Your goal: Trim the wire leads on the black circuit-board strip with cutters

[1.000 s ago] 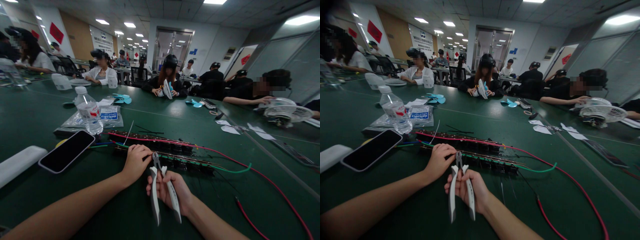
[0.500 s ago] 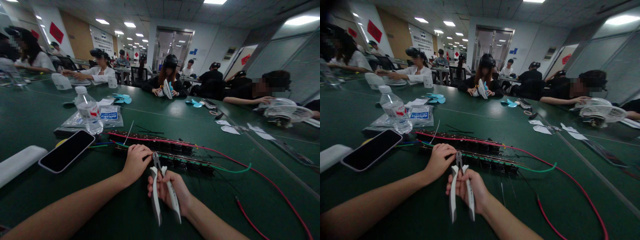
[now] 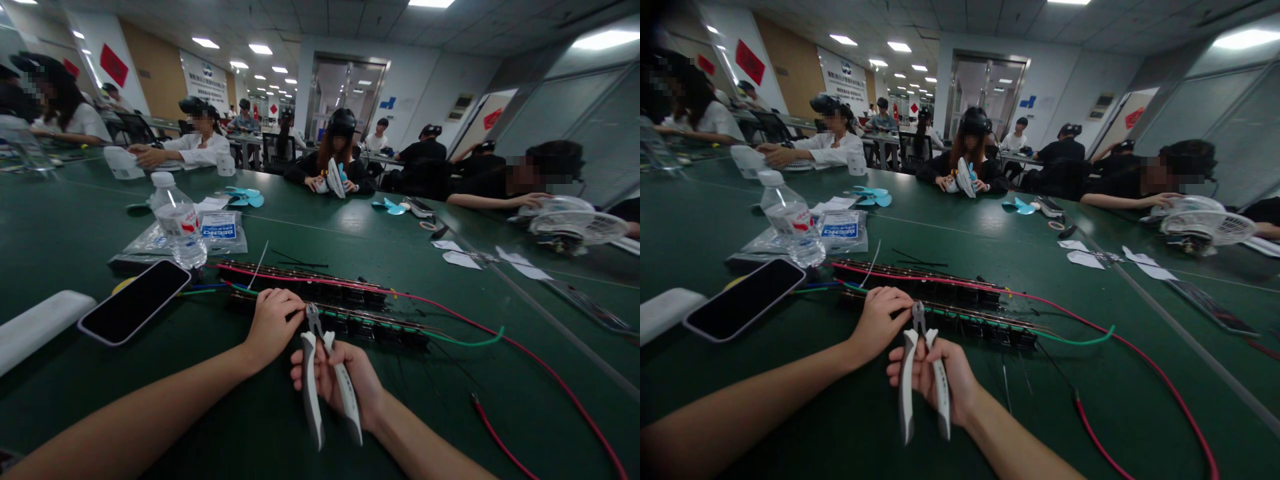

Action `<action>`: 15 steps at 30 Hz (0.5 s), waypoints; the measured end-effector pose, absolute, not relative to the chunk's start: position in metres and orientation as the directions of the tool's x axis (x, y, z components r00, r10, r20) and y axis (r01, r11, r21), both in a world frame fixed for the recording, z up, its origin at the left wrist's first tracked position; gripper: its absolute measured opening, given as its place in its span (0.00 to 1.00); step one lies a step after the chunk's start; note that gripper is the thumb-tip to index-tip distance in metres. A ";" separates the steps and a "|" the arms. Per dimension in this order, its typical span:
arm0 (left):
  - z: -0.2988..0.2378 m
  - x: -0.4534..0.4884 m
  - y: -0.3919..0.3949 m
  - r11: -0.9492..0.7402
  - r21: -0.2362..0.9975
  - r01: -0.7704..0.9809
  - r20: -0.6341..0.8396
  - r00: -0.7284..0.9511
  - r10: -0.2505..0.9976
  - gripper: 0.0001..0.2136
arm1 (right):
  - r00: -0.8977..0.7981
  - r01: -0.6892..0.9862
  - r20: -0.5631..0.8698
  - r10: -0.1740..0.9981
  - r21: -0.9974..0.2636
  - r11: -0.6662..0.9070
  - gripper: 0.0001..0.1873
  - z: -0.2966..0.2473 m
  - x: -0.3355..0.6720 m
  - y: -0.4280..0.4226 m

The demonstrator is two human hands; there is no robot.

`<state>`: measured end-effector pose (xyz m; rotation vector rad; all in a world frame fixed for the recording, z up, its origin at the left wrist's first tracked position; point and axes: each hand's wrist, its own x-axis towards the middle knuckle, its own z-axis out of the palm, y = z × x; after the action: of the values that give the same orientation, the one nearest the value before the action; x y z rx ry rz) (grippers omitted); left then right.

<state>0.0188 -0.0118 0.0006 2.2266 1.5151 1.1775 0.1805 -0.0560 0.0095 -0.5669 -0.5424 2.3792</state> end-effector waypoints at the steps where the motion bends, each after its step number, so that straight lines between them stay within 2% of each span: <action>1: 0.000 0.019 -0.011 -0.456 0.559 0.693 0.499 0.158 0.852 0.05 | -0.718 -0.474 -0.257 0.647 -0.501 -0.724 0.07 0.009 0.181 -0.056; 8: -0.005 0.016 -0.008 -0.469 0.529 0.707 0.514 0.173 0.840 0.04 | -0.742 -0.504 -0.207 0.638 -0.457 -0.733 0.08 0.010 0.179 -0.056; 15: -0.007 0.017 -0.007 -0.463 0.513 0.723 0.508 0.178 0.842 0.05 | -0.759 -0.494 -0.177 0.626 -0.471 -0.731 0.10 0.014 0.178 -0.058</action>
<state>0.0171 -0.0070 -0.0065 2.2870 1.5343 1.1533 0.1776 -0.0580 0.0143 -0.4343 -0.5351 2.4240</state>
